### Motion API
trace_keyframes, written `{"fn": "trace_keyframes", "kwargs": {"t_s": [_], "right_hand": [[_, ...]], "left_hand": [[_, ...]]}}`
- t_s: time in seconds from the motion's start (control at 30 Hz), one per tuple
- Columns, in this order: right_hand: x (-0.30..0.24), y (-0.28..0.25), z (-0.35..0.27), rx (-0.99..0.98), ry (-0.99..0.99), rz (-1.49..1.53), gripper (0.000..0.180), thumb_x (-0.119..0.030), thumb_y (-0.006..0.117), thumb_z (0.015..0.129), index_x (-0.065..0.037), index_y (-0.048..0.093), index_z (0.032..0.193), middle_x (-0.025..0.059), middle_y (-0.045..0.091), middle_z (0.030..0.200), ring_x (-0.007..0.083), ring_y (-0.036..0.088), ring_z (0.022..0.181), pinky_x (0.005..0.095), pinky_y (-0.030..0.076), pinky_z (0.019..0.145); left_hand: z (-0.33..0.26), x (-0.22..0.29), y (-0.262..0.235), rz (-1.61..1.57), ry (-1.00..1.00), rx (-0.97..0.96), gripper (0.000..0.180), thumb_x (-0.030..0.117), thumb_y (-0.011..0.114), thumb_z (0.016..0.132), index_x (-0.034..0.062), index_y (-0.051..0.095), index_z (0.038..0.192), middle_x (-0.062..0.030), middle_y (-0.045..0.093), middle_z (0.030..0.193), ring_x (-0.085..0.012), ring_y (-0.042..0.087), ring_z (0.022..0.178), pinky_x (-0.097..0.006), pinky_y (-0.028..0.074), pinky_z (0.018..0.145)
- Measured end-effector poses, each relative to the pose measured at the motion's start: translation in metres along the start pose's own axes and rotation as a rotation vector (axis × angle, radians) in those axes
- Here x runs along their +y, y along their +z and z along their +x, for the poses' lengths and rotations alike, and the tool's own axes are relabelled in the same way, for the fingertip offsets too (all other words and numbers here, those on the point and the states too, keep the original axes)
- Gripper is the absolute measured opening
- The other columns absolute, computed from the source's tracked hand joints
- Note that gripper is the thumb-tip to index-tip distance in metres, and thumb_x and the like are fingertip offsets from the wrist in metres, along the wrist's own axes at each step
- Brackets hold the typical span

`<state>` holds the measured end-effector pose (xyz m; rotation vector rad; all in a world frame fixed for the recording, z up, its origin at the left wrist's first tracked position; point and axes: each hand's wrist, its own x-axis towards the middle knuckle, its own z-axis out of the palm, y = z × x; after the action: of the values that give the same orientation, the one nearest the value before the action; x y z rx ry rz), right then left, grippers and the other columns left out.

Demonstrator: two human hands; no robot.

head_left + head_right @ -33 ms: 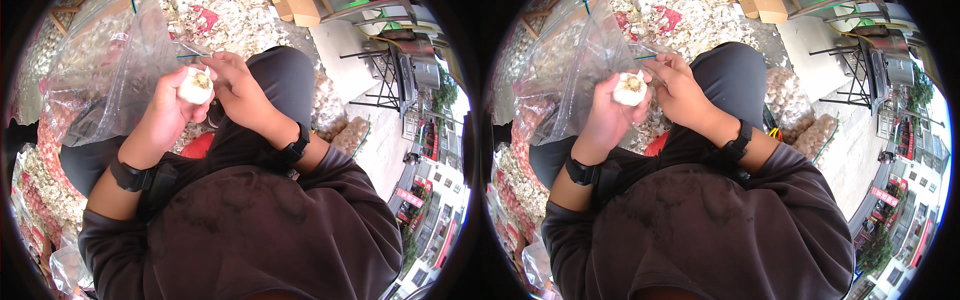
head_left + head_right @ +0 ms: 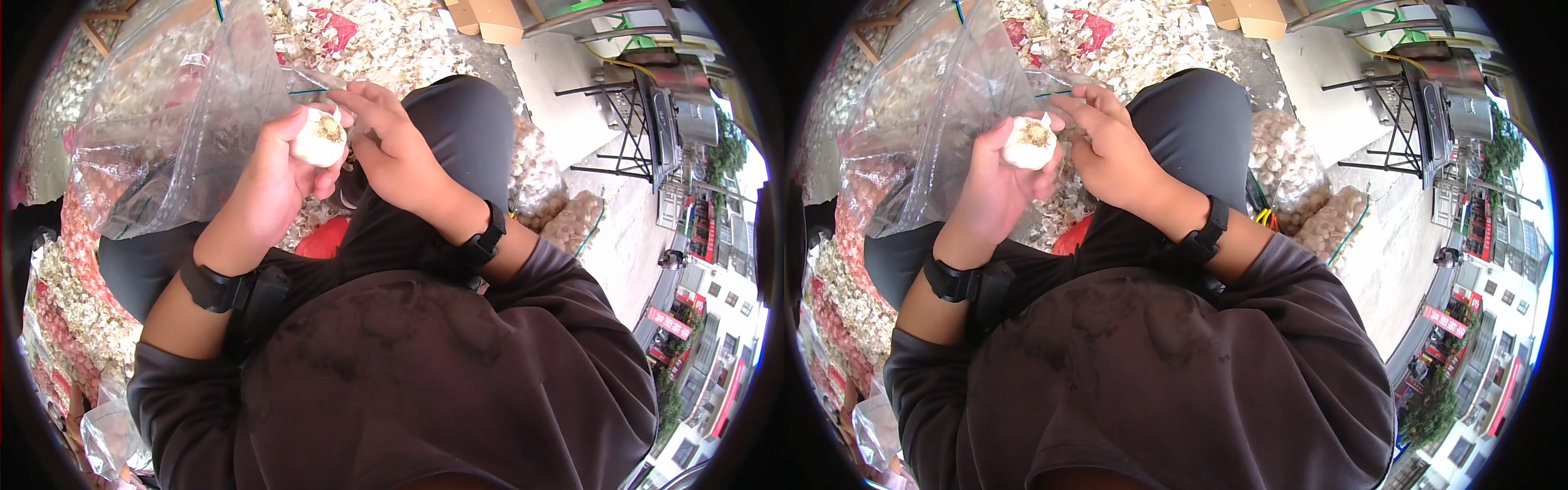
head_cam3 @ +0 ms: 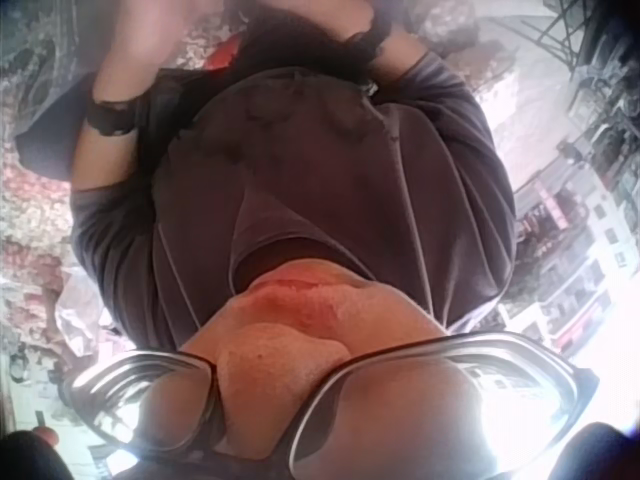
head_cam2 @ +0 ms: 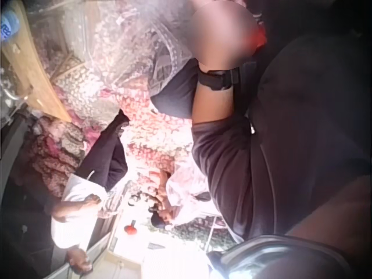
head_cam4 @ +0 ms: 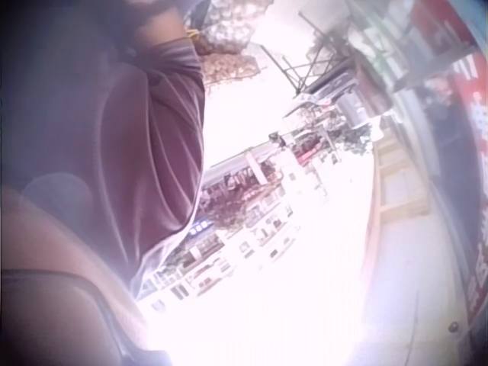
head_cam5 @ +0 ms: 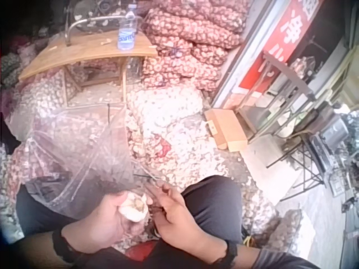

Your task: The person sits among large piles of garlic and repeatedly picks up garlic bulbs. Using yellow-handled scissors, they trim the root ends and then peel away the outer papery skins by hand. The cleaned bulbs are placed into a clear plastic bag on their lap.

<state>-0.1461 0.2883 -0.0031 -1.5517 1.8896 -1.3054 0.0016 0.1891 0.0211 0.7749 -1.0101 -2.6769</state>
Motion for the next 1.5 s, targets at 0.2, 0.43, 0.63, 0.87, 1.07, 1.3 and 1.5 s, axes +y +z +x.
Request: {"fn": "trace_keyframes", "kwargs": {"t_s": [0.2, 0.43, 0.63, 0.87, 1.07, 1.3, 1.5], "right_hand": [[-0.015, -0.003, 0.007, -0.151, -0.199, 0.192, 0.041, -0.02, 0.067, 0.087, -0.003, 0.059, 0.123, 0.019, 0.059, 0.115, 0.0343, 0.058, 0.104, 0.0394, 0.045, 0.092], [-0.013, 0.004, 0.002, -0.029, -0.165, 0.296, 0.024, -0.008, 0.073, 0.082, -0.004, 0.071, 0.105, 0.0074, 0.062, 0.095, 0.0189, 0.064, 0.084, 0.0294, 0.052, 0.074], [-0.014, 0.0, 0.003, -0.054, -0.136, 0.28, 0.017, -0.002, 0.071, 0.082, -0.003, 0.07, 0.099, 0.0064, 0.059, 0.094, 0.0148, 0.061, 0.078, 0.0272, 0.051, 0.071], [-0.021, -0.007, 0.005, -0.223, -0.158, 0.273, 0.027, -0.005, 0.076, 0.078, -0.005, 0.064, 0.103, 0.0058, 0.052, 0.099, 0.014, 0.052, 0.077, 0.0263, 0.047, 0.069], [-0.015, -0.006, 0.004, -0.228, -0.214, 0.249, 0.028, -0.006, 0.076, 0.079, -0.007, 0.063, 0.104, 0.0057, 0.049, 0.1, 0.0147, 0.05, 0.078, 0.0271, 0.045, 0.068], [-0.012, -0.006, 0.006, -0.234, -0.264, 0.261, 0.015, -0.003, 0.071, 0.083, -0.006, 0.058, 0.091, 0.0053, 0.051, 0.093, 0.0155, 0.051, 0.078, 0.0278, 0.043, 0.07], [-0.015, -0.005, 0.004, -0.202, -0.157, 0.306, 0.014, 0.004, 0.066, 0.082, -0.005, 0.056, 0.089, 0.005, 0.053, 0.084, 0.0167, 0.053, 0.071, 0.0279, 0.044, 0.062]], "left_hand": [[0.002, -0.011, -0.003, 0.437, 0.098, 0.181, 0.062, 0.06, 0.025, 0.099, 0.008, 0.058, 0.091, 0.0017, 0.048, 0.068, -0.0056, 0.044, 0.059, -0.022, 0.034, 0.052], [-0.001, -0.013, -0.001, 0.468, 0.071, 0.099, 0.063, 0.057, 0.016, 0.101, 0.0073, 0.053, 0.091, -0.0017, 0.047, 0.063, -0.0102, 0.044, 0.053, -0.025, 0.037, 0.051], [0.0, -0.016, 0.001, 0.246, -0.088, 0.076, 0.067, 0.062, 0.014, 0.099, 0.0082, 0.053, 0.09, 0.0, 0.044, 0.061, -0.0104, 0.039, 0.049, -0.026, 0.036, 0.048], [0.004, -0.017, -0.002, 0.541, 0.222, 0.059, 0.078, 0.066, 0.013, 0.097, 0.0036, 0.059, 0.095, -0.0041, 0.055, 0.081, -0.0104, 0.052, 0.074, -0.024, 0.044, 0.067], [0.005, -0.014, -0.003, 0.569, 0.217, 0.109, 0.078, 0.064, 0.013, 0.098, 0.0014, 0.059, 0.091, -0.0051, 0.056, 0.091, -0.0129, 0.052, 0.084, -0.025, 0.042, 0.076], [0.001, -0.005, -0.004, 0.537, 0.059, 0.115, 0.07, 0.061, 0.024, 0.099, 0.0018, 0.061, 0.09, -0.0027, 0.058, 0.082, -0.0109, 0.053, 0.079, -0.025, 0.042, 0.073], [-0.002, 0.003, -0.01, 0.448, -0.086, 0.158, 0.053, 0.056, 0.043, 0.095, 0.0085, 0.061, 0.083, 0.0013, 0.054, 0.069, -0.0052, 0.046, 0.059, -0.022, 0.033, 0.049]]}}
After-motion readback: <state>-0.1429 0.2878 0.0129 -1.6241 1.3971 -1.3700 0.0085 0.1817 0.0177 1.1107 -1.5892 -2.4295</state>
